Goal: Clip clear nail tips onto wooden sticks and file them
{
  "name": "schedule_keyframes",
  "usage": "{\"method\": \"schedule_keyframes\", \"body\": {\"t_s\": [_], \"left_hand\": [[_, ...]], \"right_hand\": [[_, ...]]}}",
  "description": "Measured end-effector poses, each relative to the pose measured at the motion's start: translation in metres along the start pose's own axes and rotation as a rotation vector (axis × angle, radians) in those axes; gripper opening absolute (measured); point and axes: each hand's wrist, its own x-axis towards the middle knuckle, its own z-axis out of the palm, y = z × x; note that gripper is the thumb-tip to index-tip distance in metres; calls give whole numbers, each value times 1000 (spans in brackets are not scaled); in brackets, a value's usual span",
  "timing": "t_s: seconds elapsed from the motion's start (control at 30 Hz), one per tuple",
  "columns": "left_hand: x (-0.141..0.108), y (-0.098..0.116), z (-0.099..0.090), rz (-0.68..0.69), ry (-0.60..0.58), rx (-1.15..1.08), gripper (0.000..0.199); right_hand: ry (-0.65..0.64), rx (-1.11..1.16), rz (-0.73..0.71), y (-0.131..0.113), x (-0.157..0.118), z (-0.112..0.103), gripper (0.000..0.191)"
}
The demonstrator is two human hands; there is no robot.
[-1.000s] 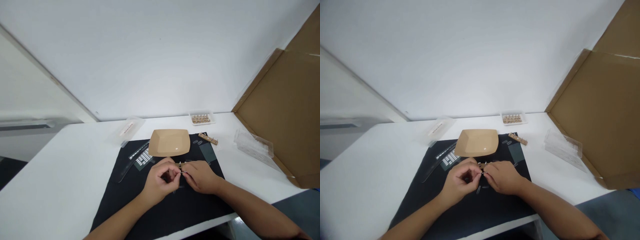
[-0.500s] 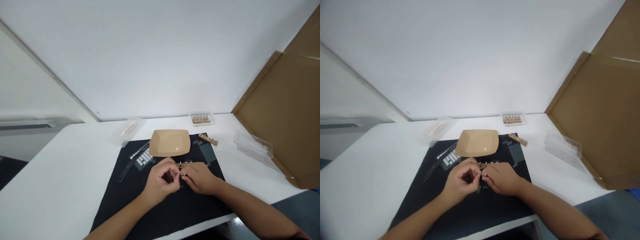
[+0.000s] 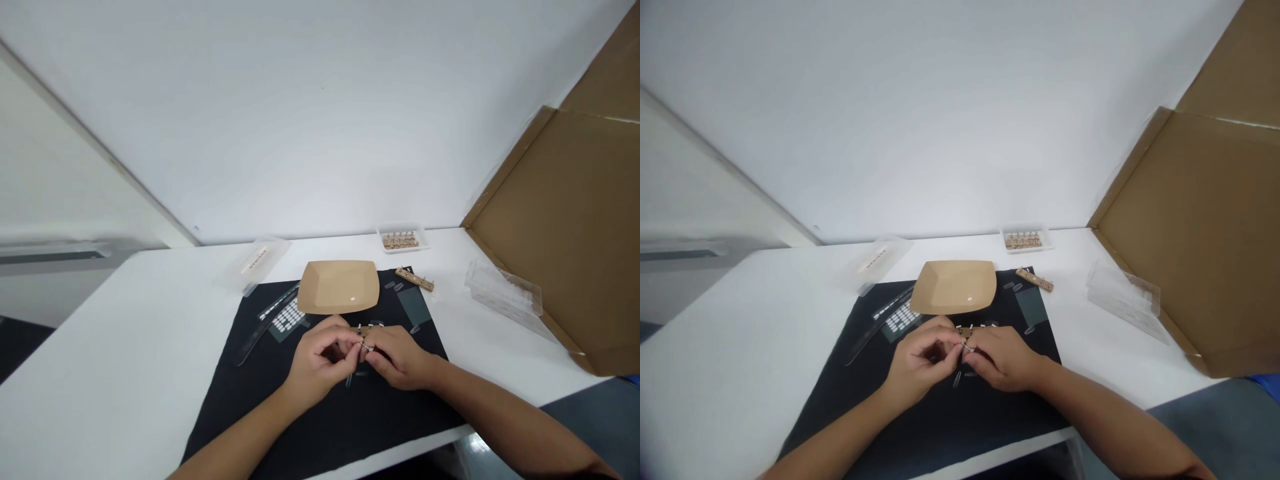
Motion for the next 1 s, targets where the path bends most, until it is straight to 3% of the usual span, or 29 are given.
{"method": "schedule_keyframes", "body": {"t_s": [0.2, 0.47, 0.73, 1.0], "left_hand": [[1, 1, -1, 120, 17, 112, 10], [2, 9, 0, 207, 41, 112, 18], [3, 10, 1, 247, 43, 138, 18], [3, 9, -1, 267, 40, 174, 17]], "right_hand": [[-40, 151, 63, -12, 3, 2, 35], [-77, -73, 21, -2, -4, 5, 39], [-58, 286, 69, -16, 3, -5, 38], [-83, 392, 187, -20, 0, 0, 30]]}}
